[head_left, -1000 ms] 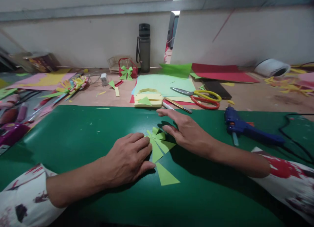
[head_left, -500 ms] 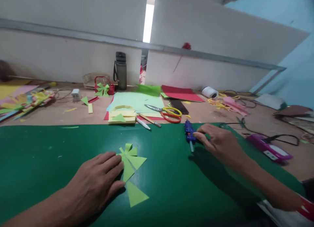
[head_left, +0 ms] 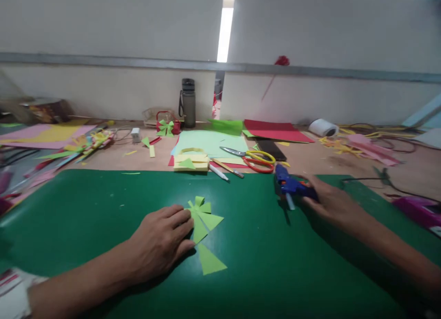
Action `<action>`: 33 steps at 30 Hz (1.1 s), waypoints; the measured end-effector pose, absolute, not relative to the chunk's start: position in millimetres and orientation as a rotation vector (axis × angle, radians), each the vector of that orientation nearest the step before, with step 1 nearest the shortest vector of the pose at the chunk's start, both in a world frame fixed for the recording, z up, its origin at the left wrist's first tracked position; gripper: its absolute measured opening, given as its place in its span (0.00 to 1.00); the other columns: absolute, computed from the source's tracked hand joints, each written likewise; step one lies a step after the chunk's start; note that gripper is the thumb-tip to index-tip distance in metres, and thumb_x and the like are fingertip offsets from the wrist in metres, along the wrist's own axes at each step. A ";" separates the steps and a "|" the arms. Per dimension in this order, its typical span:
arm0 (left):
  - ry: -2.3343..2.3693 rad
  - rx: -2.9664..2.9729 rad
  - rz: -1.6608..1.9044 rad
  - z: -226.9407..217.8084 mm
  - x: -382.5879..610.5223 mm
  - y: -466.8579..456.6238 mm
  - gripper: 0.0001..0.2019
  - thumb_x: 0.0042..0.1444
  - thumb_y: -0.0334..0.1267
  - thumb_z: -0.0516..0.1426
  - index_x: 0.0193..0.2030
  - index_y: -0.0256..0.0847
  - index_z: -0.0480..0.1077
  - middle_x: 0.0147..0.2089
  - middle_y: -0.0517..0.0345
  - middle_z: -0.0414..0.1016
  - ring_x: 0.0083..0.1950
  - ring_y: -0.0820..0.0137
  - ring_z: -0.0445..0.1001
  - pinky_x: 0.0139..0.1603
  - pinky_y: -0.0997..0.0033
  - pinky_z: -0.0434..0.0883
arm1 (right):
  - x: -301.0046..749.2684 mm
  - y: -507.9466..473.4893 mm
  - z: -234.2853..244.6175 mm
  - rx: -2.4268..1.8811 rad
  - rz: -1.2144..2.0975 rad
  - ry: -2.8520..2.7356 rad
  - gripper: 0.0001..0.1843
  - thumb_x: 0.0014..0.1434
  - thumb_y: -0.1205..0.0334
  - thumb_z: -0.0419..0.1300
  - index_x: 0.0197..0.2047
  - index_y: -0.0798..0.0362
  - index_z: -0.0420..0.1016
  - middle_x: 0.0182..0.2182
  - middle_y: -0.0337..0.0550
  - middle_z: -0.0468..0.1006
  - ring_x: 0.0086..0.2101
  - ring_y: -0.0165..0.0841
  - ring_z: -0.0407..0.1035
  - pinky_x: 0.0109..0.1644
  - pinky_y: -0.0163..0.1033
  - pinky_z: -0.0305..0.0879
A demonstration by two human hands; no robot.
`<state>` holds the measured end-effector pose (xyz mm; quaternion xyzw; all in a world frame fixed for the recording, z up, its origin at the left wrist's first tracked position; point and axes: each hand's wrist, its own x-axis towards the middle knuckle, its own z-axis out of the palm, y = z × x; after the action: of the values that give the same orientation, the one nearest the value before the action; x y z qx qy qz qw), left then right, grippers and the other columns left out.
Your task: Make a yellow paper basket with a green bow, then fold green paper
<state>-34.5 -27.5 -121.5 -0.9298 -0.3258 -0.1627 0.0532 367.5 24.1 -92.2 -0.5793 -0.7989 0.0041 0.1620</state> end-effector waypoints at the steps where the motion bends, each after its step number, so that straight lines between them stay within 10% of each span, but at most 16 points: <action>1: -0.988 -2.825 -0.487 -120.4 -34.3 -27.5 0.16 0.65 0.44 0.45 0.40 0.39 0.70 0.38 0.51 0.74 0.43 0.63 0.71 0.44 0.64 0.71 | 362.4 20.9 -86.3 -1.684 0.002 -2.214 0.22 0.58 0.57 0.54 0.56 0.42 0.65 0.40 0.55 0.78 0.37 0.47 0.74 0.33 0.46 0.65; 6: -1.006 -2.830 -0.447 -118.0 -34.1 -26.8 0.15 0.65 0.44 0.47 0.40 0.38 0.70 0.37 0.51 0.73 0.44 0.64 0.71 0.46 0.64 0.70 | 323.5 9.8 -63.6 -1.810 0.293 -1.953 0.16 0.55 0.43 0.57 0.32 0.45 0.75 0.21 0.47 0.74 0.22 0.39 0.68 0.24 0.44 0.58; 14: -1.036 -2.872 -0.356 -117.9 -35.7 -26.3 0.18 0.65 0.46 0.46 0.38 0.35 0.71 0.39 0.48 0.73 0.45 0.60 0.70 0.48 0.59 0.70 | 232.4 -3.3 -66.2 -1.430 1.240 -2.086 0.18 0.52 0.48 0.60 0.43 0.50 0.74 0.26 0.41 0.74 0.25 0.34 0.67 0.24 0.37 0.64; 33: -1.058 -2.923 -0.320 -119.6 -36.4 -24.5 0.19 0.64 0.48 0.48 0.38 0.34 0.72 0.38 0.49 0.73 0.43 0.60 0.68 0.45 0.59 0.70 | 219.2 -3.9 -74.1 -1.528 1.245 -2.327 0.17 0.58 0.46 0.54 0.32 0.53 0.69 0.26 0.38 0.67 0.26 0.31 0.59 0.28 0.35 0.58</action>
<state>-36.4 -24.5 -119.6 -0.9353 -0.3386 -0.1023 0.0080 219.2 -3.9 -74.1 -0.5006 -0.7622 0.4079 0.0459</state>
